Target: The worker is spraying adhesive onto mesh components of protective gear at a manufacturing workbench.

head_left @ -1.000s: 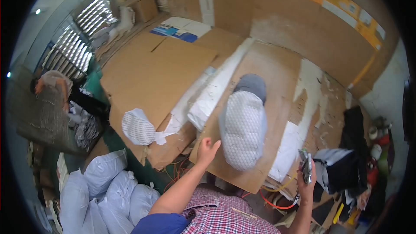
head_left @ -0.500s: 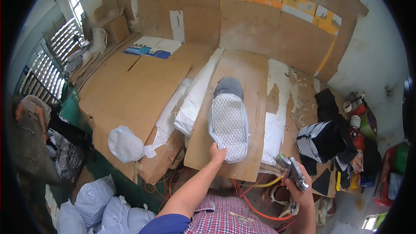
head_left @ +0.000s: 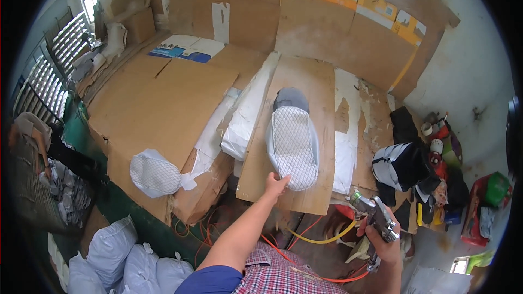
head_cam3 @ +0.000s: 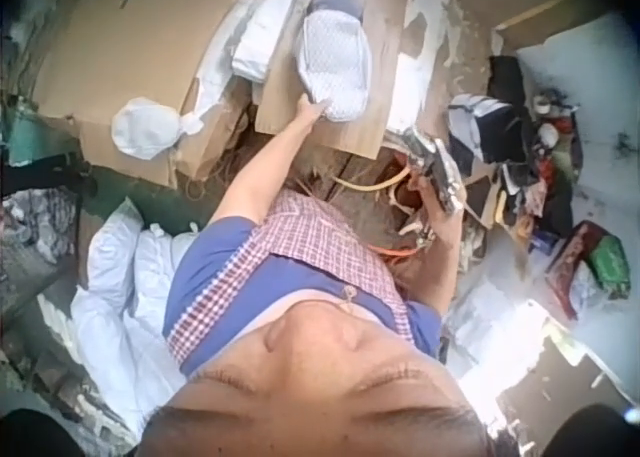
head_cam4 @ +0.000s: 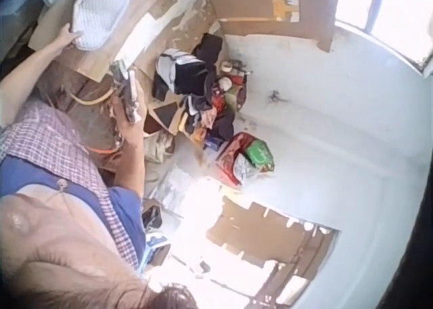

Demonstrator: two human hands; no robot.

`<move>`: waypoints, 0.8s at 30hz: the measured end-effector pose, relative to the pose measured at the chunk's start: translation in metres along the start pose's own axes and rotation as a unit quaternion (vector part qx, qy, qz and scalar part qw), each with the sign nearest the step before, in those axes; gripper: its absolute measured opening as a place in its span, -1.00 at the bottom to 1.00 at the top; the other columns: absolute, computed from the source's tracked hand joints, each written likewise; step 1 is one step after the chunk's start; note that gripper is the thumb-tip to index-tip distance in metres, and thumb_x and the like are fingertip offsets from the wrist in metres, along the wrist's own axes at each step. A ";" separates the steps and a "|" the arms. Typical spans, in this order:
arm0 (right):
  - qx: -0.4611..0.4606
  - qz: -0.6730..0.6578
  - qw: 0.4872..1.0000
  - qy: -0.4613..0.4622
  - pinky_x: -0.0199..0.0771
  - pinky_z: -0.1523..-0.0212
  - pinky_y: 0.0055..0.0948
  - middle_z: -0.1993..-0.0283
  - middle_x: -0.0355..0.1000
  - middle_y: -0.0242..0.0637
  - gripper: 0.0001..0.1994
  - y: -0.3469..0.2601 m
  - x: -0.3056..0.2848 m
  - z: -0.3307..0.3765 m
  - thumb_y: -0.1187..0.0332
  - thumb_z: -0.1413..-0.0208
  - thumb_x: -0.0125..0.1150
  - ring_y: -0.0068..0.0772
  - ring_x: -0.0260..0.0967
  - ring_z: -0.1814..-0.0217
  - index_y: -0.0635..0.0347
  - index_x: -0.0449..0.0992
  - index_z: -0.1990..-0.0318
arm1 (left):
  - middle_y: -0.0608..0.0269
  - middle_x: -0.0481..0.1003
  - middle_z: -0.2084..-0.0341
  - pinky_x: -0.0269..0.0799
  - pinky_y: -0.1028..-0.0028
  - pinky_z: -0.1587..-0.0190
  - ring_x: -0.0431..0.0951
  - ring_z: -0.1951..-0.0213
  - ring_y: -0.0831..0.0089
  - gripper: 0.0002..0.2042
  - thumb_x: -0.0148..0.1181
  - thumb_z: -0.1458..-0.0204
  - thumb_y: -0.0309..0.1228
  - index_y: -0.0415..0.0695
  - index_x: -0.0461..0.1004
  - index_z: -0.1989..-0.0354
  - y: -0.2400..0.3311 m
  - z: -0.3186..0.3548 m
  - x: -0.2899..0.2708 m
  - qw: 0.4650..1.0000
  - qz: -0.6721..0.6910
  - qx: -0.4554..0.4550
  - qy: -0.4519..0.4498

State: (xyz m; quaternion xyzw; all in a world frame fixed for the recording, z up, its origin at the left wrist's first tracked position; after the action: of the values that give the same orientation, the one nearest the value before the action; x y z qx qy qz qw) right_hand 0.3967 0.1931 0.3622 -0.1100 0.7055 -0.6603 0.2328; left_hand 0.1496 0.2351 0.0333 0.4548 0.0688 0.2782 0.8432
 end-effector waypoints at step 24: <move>0.082 0.039 0.994 0.052 0.37 0.31 -0.48 0.37 0.36 -0.27 -0.34 -0.017 -0.030 0.066 0.24 0.10 0.25 -0.45 0.35 0.36 0.31 0.11 -0.12 | 0.36 0.42 0.53 0.33 0.64 0.55 0.43 0.57 0.58 -0.74 0.21 0.12 -0.25 -0.07 0.40 0.29 -0.050 0.029 -0.152 0.990 0.111 -0.066 0.064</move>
State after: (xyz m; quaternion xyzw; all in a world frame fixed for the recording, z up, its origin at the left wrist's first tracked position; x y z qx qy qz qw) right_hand 0.4513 0.1476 0.3836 -0.0282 0.6635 -0.7113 0.2300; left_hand 0.0539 0.1114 -0.0109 0.3839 0.0534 0.4028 0.8292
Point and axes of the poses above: each hand's wrist, its own z-axis away from the middle knuckle, its own x-axis out of the palm, y = z × x, the point moved 8 cm from there along -z, towards the middle knuckle
